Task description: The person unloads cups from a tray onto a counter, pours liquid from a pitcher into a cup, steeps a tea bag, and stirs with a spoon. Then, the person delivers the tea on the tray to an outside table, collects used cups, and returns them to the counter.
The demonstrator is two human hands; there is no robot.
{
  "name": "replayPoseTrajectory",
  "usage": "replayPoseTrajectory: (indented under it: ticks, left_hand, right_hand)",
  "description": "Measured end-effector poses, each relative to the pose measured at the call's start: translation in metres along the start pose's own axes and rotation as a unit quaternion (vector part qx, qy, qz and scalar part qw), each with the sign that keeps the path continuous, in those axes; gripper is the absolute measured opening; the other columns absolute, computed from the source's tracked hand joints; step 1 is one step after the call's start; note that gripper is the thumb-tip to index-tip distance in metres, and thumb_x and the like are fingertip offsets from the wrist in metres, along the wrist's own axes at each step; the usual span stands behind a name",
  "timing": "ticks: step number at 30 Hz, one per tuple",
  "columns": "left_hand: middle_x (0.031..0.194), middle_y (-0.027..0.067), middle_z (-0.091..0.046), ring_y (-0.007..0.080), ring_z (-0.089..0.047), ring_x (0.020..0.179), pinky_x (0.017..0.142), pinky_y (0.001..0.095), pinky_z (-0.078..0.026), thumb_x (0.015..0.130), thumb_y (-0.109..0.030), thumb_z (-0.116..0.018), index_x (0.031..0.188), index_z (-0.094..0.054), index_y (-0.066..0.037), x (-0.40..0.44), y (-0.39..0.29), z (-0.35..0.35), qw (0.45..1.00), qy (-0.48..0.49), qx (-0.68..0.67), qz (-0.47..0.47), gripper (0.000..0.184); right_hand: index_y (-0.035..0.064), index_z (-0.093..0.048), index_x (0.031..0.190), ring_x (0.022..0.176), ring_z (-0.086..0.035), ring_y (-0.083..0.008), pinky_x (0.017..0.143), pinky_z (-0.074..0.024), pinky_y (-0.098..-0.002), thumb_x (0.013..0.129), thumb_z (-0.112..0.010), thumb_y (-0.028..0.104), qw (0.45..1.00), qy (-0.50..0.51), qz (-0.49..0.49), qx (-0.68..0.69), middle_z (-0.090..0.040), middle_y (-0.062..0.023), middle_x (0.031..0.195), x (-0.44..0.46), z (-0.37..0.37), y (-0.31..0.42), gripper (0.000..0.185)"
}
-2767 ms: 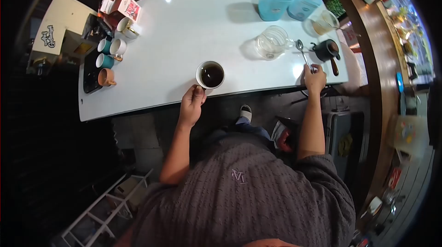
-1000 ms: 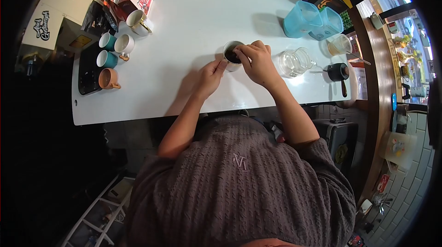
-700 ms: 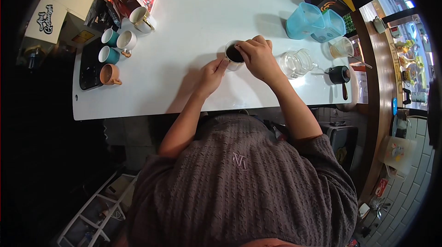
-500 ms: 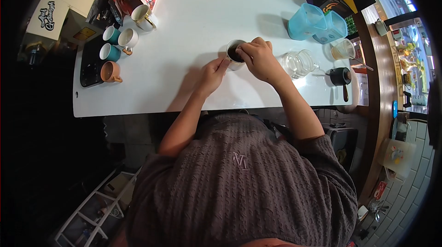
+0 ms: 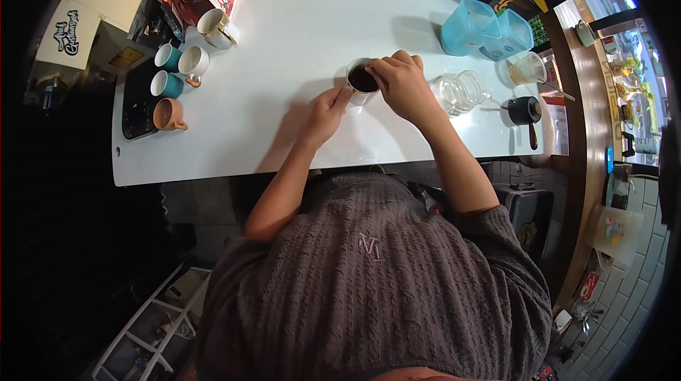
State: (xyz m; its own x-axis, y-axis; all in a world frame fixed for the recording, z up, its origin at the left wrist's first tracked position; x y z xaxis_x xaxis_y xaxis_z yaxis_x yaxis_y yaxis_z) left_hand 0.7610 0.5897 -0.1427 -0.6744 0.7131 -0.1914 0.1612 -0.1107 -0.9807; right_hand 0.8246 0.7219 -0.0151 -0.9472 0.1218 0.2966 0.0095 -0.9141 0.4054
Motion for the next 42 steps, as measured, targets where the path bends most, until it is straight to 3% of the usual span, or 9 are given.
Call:
replayPoseTrajectory:
  ticks: [11,17,20,25,28,34,38,40,42]
  left_hand:
    - [0.066,-0.0060,-0.041,0.0040,-0.036,0.060,0.053,0.0207,-0.031,0.101,-0.034,-0.048,0.091,-0.058,-0.007,0.001,0.000,0.001,1.000,-0.002,0.021,-0.003,0.031]
    - [0.066,-0.0060,-0.040,0.0042,-0.036,0.060,0.054,0.0209,-0.031,0.101,-0.034,-0.047,0.090,-0.058,-0.007,0.001,0.002,0.005,0.999,0.003,0.050,0.004,0.031]
    - [0.065,-0.0059,-0.039,0.0042,-0.035,0.060,0.054,0.0209,-0.030,0.102,-0.036,-0.046,0.089,-0.057,-0.007,0.000,0.002,0.004,0.999,0.005,0.052,0.007,0.034]
    - [0.064,-0.0056,-0.039,0.0046,-0.034,0.059,0.054,0.0215,-0.028,0.101,-0.041,-0.045,0.087,-0.056,-0.007,0.001,0.005,0.006,0.997,0.010,0.075,0.005,0.039]
    - [0.060,0.0003,-0.047,0.0100,-0.044,0.056,0.054,0.0294,-0.038,0.097,-0.050,-0.049,0.085,-0.059,-0.002,0.002,0.005,0.010,0.993,-0.025,0.112,0.003,0.050]
    - [0.062,-0.0010,-0.048,0.0087,-0.044,0.057,0.054,0.0271,-0.038,0.098,-0.048,-0.049,0.084,-0.060,-0.003,0.004,0.005,0.009,0.997,-0.018,0.079,0.000,0.048]
    - [0.063,-0.0028,-0.046,0.0071,-0.042,0.058,0.053,0.0253,-0.037,0.098,-0.045,-0.050,0.083,-0.058,-0.003,0.004,0.007,0.005,0.999,-0.008,0.037,-0.009,0.045]
    - [0.069,-0.0052,-0.039,0.0052,-0.036,0.061,0.056,0.0210,-0.031,0.102,-0.038,-0.044,0.089,-0.055,-0.006,0.005,0.008,0.002,1.000,0.020,0.016,-0.018,0.035]
    - [0.070,-0.0049,-0.040,0.0052,-0.036,0.062,0.056,0.0209,-0.031,0.102,-0.037,-0.044,0.089,-0.055,-0.007,0.006,0.010,0.001,0.999,0.024,0.002,-0.023,0.035]
  right_hand:
    - [0.0090,-0.065,0.091,0.085,-0.057,-0.0268,0.079,-0.0386,-0.0377,0.090,-0.057,0.019,1.000,-0.010,0.003,-0.017,-0.067,-0.0069,0.081,0.000,0.002,0.001,0.013]
    - [0.0066,-0.064,0.091,0.082,-0.058,-0.0273,0.081,-0.0403,-0.0396,0.092,-0.055,0.017,0.998,-0.001,0.012,0.064,-0.067,-0.0075,0.081,-0.005,-0.004,0.008,0.014]
    - [0.0057,-0.064,0.092,0.079,-0.058,-0.0282,0.079,-0.0416,-0.0390,0.091,-0.057,0.015,0.998,-0.031,0.031,0.052,-0.067,-0.0098,0.083,-0.010,0.012,0.011,0.012]
    - [0.0027,-0.064,0.098,0.074,-0.060,-0.0255,0.070,-0.0437,-0.0338,0.084,-0.062,0.000,0.961,-0.261,0.019,0.085,-0.067,-0.0088,0.088,-0.044,0.047,0.020,0.014]
    - [0.0020,-0.064,0.099,0.073,-0.060,-0.0227,0.068,-0.0426,-0.0325,0.082,-0.062,-0.004,0.972,-0.224,0.039,0.064,-0.068,-0.0071,0.087,-0.058,0.032,0.019,0.018]
    - [0.0025,-0.067,0.098,0.072,-0.059,-0.0204,0.068,-0.0415,-0.0306,0.079,-0.064,-0.006,0.959,-0.273,0.030,0.074,-0.070,-0.0064,0.087,-0.076,0.027,0.017,0.020]
    - [-0.0035,-0.065,0.096,0.073,-0.063,-0.0184,0.072,-0.0444,-0.0282,0.083,-0.059,-0.008,0.909,-0.395,-0.003,0.129,-0.070,-0.0105,0.081,-0.094,0.043,0.003,0.015]
    - [-0.0058,-0.064,0.096,0.075,-0.063,-0.0172,0.073,-0.0451,-0.0278,0.088,-0.057,-0.005,0.817,-0.488,-0.124,0.283,-0.069,-0.0133,0.082,-0.116,0.048,-0.018,0.010]
    - [-0.0077,-0.063,0.096,0.076,-0.061,-0.0152,0.072,-0.0440,-0.0258,0.093,-0.053,0.000,0.748,-0.580,-0.157,0.280,-0.067,-0.0141,0.084,-0.143,0.064,-0.045,0.013]
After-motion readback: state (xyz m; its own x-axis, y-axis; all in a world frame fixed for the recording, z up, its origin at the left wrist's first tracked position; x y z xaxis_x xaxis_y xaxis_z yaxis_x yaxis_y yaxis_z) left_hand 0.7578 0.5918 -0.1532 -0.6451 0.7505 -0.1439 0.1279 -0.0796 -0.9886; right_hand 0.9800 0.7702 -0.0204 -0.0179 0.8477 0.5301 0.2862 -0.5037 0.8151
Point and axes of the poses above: each hand's wrist, its own x-axis towards the middle knuckle, its own z-axis out of the back of the hand, y = z × x, the point moved 6 cm from there along x, towards the middle knuckle
